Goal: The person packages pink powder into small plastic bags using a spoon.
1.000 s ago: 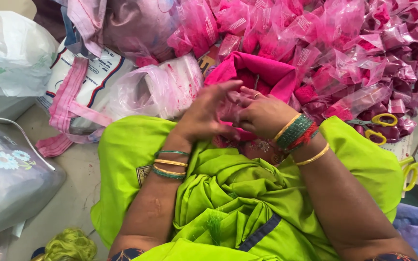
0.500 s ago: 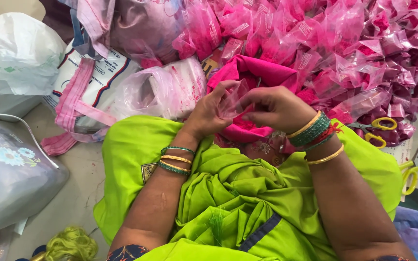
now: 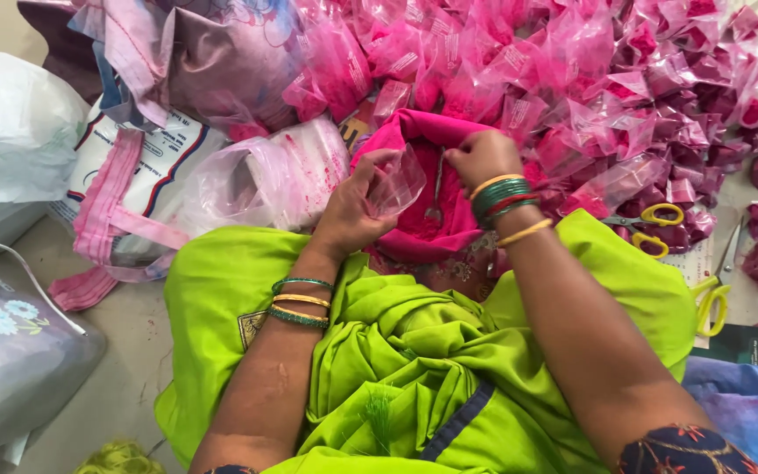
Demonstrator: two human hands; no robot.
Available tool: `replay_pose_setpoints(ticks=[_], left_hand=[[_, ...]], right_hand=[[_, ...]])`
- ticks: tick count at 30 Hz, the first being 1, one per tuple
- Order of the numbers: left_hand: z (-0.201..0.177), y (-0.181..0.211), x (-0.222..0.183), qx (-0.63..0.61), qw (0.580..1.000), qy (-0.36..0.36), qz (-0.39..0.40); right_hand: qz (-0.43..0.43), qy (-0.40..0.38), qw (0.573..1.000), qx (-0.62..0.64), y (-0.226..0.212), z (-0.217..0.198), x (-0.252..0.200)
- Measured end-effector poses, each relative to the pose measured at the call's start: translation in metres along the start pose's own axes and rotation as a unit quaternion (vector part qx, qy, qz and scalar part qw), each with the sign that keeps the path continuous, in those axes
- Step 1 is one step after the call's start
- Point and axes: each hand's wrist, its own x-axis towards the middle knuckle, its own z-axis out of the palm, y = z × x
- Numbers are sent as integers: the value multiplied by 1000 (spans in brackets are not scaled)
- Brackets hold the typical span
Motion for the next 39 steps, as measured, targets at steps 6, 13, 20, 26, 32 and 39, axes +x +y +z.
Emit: replay_pose_setpoints(ticks=[6,13,20,26,32,39], left_hand=[[-1,2,0,-6,1000,5,0],[-1,-4,0,-2,1000,29,11],[-2,-5,0,3,999,35,-9],[-3,-5,2,-16,998,61,-5],[-5,-4,3,-11,998,64,-10],[-4,-8,2,-15,997,70,-2]], right_hand=[[-64,129,965,-219,0,29,7],[-133,158,962,-178,5,39,9],[-110,168,962,-187,12,52,26],[-103,116,983,-99,16,38,35],[-82,-42,971,221,33,20,27],[63,-53,927,365,37,24,24]])
